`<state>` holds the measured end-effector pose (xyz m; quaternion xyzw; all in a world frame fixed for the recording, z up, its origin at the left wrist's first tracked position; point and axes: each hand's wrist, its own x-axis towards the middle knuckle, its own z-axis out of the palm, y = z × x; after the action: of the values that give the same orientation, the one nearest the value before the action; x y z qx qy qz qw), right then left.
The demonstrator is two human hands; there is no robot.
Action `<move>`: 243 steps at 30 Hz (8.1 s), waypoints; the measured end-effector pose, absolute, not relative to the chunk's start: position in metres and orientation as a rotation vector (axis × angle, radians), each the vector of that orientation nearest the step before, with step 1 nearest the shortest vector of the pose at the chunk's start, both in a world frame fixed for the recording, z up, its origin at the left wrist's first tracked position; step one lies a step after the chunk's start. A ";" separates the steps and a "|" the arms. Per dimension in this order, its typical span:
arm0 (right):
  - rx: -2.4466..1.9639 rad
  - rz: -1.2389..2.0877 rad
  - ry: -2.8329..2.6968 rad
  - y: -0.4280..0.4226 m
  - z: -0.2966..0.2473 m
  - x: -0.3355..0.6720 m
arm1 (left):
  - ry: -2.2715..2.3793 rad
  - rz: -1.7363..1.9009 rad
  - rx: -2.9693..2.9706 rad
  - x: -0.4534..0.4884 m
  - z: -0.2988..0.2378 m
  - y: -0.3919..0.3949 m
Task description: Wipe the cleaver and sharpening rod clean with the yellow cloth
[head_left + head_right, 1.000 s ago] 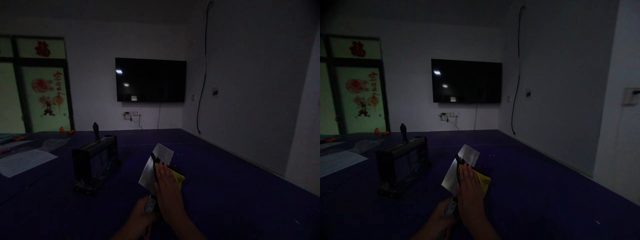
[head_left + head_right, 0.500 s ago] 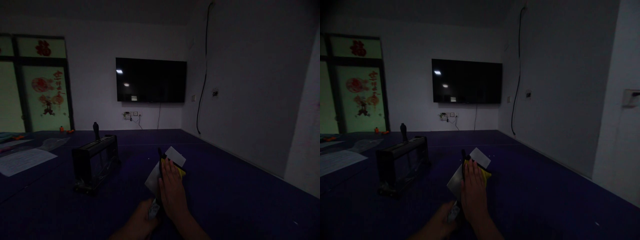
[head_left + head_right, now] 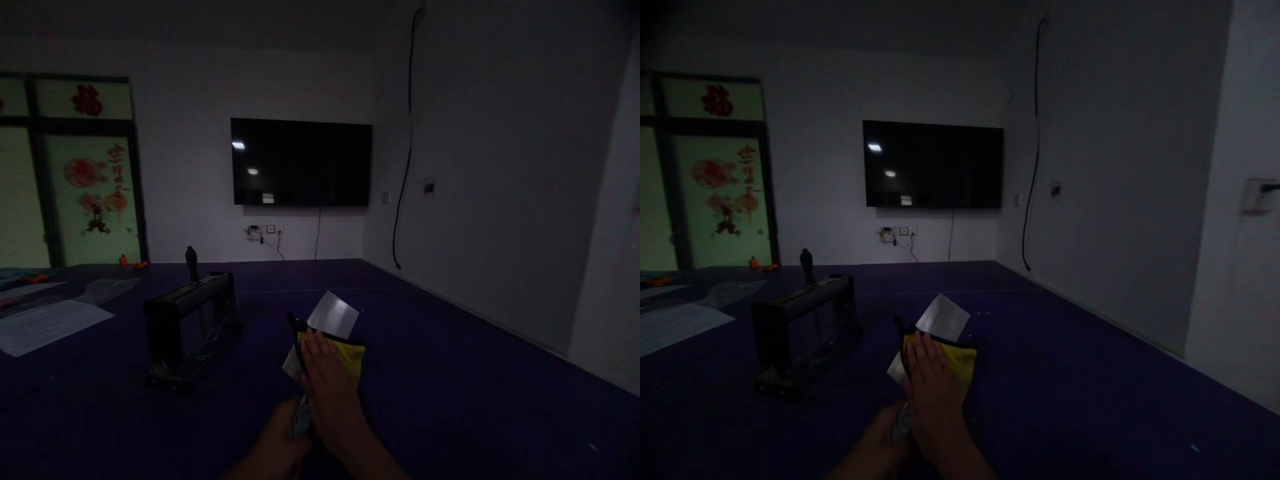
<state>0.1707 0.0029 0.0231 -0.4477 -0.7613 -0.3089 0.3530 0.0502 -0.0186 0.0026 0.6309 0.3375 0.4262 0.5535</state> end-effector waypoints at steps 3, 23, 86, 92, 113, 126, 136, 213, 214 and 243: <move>-1.168 -0.799 -1.958 0.003 0.021 0.169 | 0.787 1.042 1.455 0.050 0.001 -0.018; -1.294 -0.696 -1.698 0.009 0.021 0.182 | 0.832 0.926 1.602 0.041 -0.012 -0.009; -1.163 -0.804 -1.911 0.004 0.027 0.181 | 0.744 0.935 1.524 0.048 -0.013 -0.006; -1.179 -0.787 -1.909 0.005 0.023 0.179 | 0.748 0.966 1.437 0.049 -0.018 -0.008; -1.251 -0.748 -1.619 0.018 0.035 0.207 | 0.964 0.624 1.686 0.043 -0.007 -0.011; -1.201 -0.853 -1.828 0.015 0.029 0.195 | 0.859 0.764 1.551 0.041 -0.017 -0.006; -1.274 -0.766 -1.705 0.021 0.026 0.202 | 0.903 0.796 1.496 0.042 -0.017 -0.005; -0.993 -0.302 -2.365 -0.002 0.027 0.180 | 0.965 0.957 1.359 0.051 -0.028 0.003; -0.982 -0.257 -2.402 -0.004 0.030 0.179 | 0.993 0.990 1.319 0.050 -0.033 0.004; -1.178 -0.061 -2.201 -0.006 0.022 0.183 | 0.845 1.280 1.068 0.036 0.006 -0.005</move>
<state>0.1830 -0.0061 0.0219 -0.4474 -0.8360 -0.0230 0.3169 0.0361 -0.0054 0.0065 0.4595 0.3636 0.5510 0.5942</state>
